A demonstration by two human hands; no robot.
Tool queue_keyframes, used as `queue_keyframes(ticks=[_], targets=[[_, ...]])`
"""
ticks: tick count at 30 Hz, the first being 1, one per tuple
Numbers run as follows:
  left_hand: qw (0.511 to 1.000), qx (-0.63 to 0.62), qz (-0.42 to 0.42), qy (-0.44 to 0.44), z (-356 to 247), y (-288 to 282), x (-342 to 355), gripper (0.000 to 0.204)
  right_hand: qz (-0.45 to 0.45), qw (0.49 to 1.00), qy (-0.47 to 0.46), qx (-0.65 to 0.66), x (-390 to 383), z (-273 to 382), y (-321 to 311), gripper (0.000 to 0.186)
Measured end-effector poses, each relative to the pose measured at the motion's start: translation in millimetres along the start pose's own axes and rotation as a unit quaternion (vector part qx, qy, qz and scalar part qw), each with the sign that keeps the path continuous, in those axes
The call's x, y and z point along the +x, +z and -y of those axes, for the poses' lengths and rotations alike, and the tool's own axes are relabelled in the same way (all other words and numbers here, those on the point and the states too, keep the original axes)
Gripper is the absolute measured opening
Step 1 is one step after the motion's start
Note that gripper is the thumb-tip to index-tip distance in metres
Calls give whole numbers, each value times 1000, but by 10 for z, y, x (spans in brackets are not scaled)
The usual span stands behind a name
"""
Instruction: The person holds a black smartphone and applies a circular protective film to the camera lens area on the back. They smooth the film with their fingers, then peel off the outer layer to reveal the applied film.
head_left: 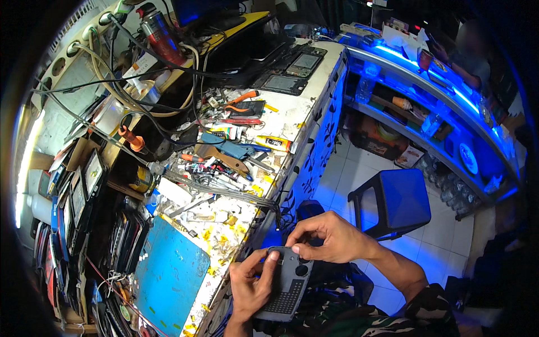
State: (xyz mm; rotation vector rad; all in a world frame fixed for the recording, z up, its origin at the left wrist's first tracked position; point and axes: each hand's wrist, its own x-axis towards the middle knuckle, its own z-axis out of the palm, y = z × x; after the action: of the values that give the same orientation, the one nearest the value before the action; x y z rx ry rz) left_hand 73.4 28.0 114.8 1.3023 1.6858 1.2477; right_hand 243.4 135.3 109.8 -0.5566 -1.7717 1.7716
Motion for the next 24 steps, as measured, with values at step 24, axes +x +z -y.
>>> queue_keyframes(ticks=[24], targets=[[978, 86, 167, -91, -155, -114, -138, 22, 97, 989, -30, -112, -166, -25, 62, 24]])
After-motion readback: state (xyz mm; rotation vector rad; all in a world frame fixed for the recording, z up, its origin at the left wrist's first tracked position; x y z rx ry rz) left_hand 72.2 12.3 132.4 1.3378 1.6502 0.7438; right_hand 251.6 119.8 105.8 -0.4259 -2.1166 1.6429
